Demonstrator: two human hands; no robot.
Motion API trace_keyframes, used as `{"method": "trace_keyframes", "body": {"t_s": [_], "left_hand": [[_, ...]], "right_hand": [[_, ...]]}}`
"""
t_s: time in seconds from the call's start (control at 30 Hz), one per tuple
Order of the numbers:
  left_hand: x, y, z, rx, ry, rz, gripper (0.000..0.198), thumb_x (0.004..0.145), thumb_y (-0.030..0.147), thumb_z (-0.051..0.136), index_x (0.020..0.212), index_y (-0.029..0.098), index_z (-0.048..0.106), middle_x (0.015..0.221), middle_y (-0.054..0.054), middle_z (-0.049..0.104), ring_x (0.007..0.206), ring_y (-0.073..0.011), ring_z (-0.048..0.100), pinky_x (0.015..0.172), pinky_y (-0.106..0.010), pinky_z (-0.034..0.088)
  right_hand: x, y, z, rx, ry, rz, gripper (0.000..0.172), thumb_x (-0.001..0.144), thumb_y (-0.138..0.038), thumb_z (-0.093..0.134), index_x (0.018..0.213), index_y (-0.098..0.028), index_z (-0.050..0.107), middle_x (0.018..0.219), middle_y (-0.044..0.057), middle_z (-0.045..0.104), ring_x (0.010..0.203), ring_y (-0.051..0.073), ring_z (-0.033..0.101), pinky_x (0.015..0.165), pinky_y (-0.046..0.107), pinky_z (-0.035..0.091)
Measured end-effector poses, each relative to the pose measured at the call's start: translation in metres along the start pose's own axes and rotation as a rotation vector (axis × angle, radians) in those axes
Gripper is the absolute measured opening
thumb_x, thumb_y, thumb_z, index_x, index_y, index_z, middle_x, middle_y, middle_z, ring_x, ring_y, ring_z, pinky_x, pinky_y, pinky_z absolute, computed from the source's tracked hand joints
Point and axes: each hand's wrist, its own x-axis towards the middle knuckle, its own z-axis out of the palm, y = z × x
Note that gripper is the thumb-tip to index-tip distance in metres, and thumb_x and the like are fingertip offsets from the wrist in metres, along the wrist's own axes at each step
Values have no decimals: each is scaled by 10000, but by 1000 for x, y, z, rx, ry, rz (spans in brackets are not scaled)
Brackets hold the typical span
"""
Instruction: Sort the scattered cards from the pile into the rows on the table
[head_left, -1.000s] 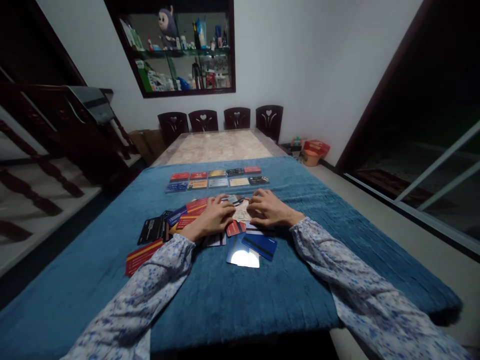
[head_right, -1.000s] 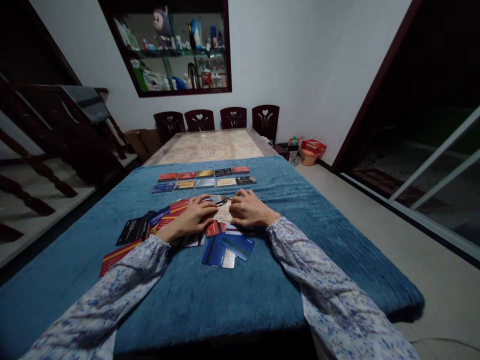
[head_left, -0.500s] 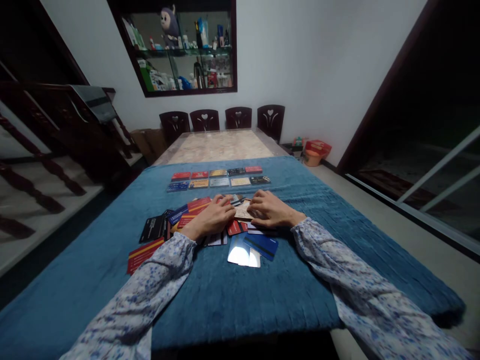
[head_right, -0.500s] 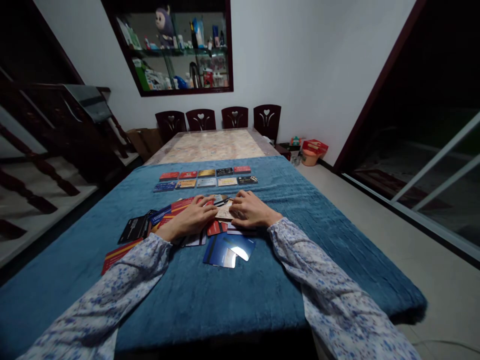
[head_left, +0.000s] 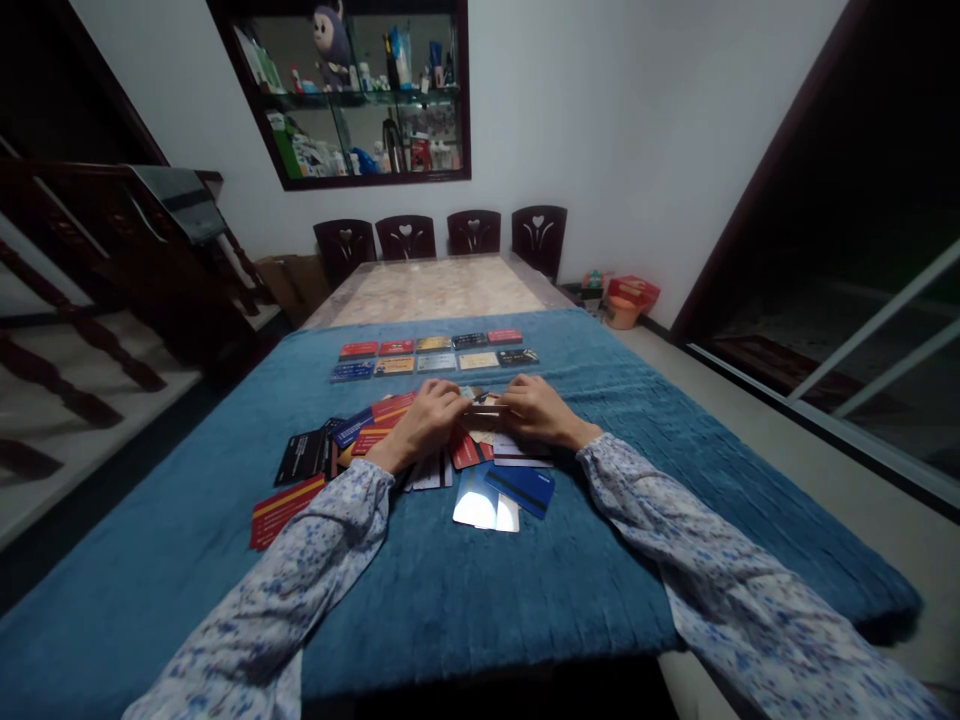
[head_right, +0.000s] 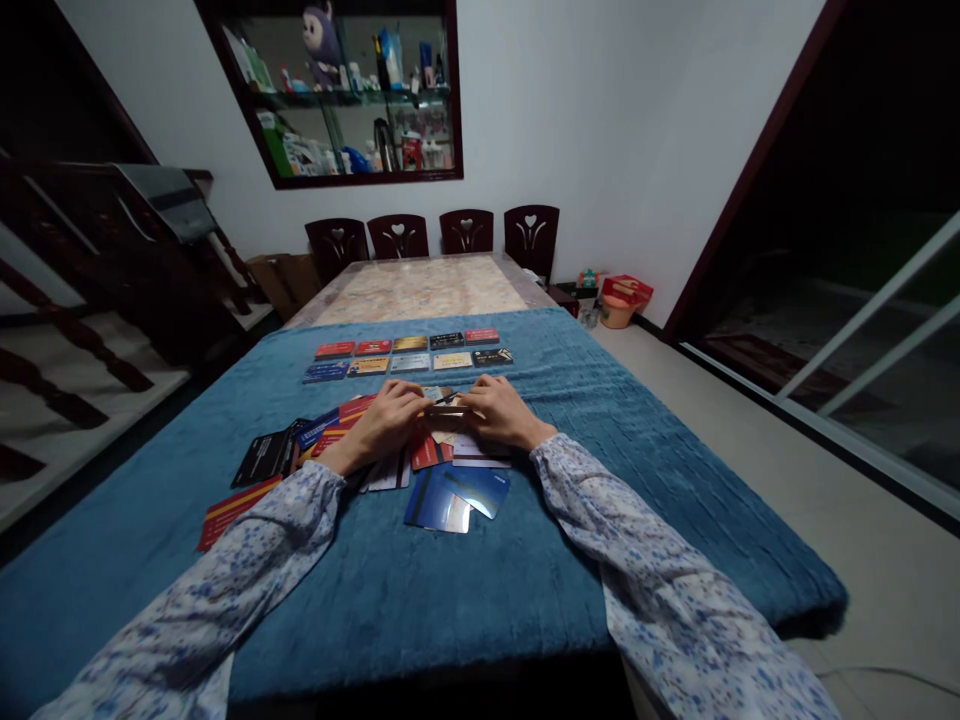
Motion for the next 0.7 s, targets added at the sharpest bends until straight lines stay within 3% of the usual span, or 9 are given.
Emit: {"method": "trace_keyframes", "body": {"t_s": [0.37, 0.7], "left_hand": [[3, -6, 10, -72, 80, -97, 351, 923, 83, 414, 1128, 166, 686, 970, -117, 739, 1059, -253, 590, 927, -443, 450], [1, -4, 9, -98, 122, -142, 304, 953, 110, 436, 1101, 166, 695, 1027, -125, 728, 1040, -245, 602, 905, -408, 455]], "right_hand": [[1, 3, 5, 16, -8, 104, 115, 880, -205, 612, 838, -191, 718, 792, 56, 704, 835, 205, 530, 751, 311, 352], [3, -1, -2, 97, 151, 106, 185, 925, -253, 548, 846, -189, 703, 839, 90, 698, 850, 228, 532, 765, 345, 390]]}}
